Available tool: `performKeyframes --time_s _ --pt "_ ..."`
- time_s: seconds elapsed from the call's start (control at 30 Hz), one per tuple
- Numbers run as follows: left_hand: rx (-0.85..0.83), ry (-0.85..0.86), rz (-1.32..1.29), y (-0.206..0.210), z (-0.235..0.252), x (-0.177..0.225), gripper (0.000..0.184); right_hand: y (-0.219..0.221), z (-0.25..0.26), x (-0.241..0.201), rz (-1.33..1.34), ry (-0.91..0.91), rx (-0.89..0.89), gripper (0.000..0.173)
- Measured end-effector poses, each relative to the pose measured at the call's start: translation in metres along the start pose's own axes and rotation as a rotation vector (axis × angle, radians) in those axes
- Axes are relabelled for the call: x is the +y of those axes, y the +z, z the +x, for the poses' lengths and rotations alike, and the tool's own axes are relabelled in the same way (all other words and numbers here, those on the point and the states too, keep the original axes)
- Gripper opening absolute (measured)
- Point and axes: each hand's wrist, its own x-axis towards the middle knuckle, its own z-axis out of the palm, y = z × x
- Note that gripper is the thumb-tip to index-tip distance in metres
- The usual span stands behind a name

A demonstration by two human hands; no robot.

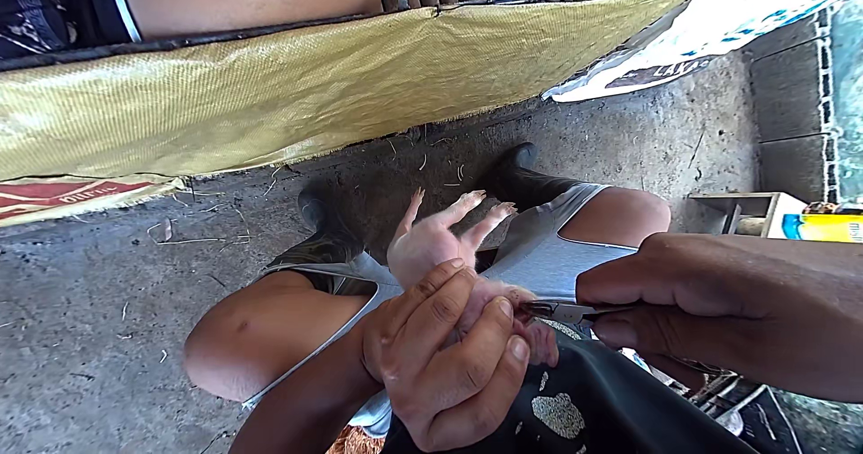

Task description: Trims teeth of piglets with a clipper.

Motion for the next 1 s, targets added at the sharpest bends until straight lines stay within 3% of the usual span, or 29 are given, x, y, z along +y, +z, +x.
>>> performKeyframes --time_s 0.13,0.47,0.63,0.73,0.83,1.0 --pt "0.003 0.0 -0.023 0.002 -0.002 0.0 0.021 -0.001 0.0 0.0 -0.082 0.02 -0.013 0.029" --pt "0.0 0.027 -0.011 0.005 -0.005 0.0 0.024 -0.005 0.001 0.008 0.082 0.044 -0.09 0.028" --pt "0.061 0.061 0.051 0.007 -0.003 0.001 0.024 -0.005 -0.006 0.014 -0.014 -0.074 0.05 0.029" --pt "0.053 0.061 0.064 0.008 -0.002 0.002 0.026 -0.01 -0.016 0.014 -0.196 -0.189 0.175 0.029" --pt "0.006 0.064 0.064 0.005 -0.001 0.003 0.026 -0.008 -0.02 0.003 -0.525 -0.19 0.287 0.033" --pt "-0.022 0.026 0.024 0.008 -0.002 0.003 0.024 -0.003 -0.014 -0.02 -0.75 -0.138 0.282 0.037"
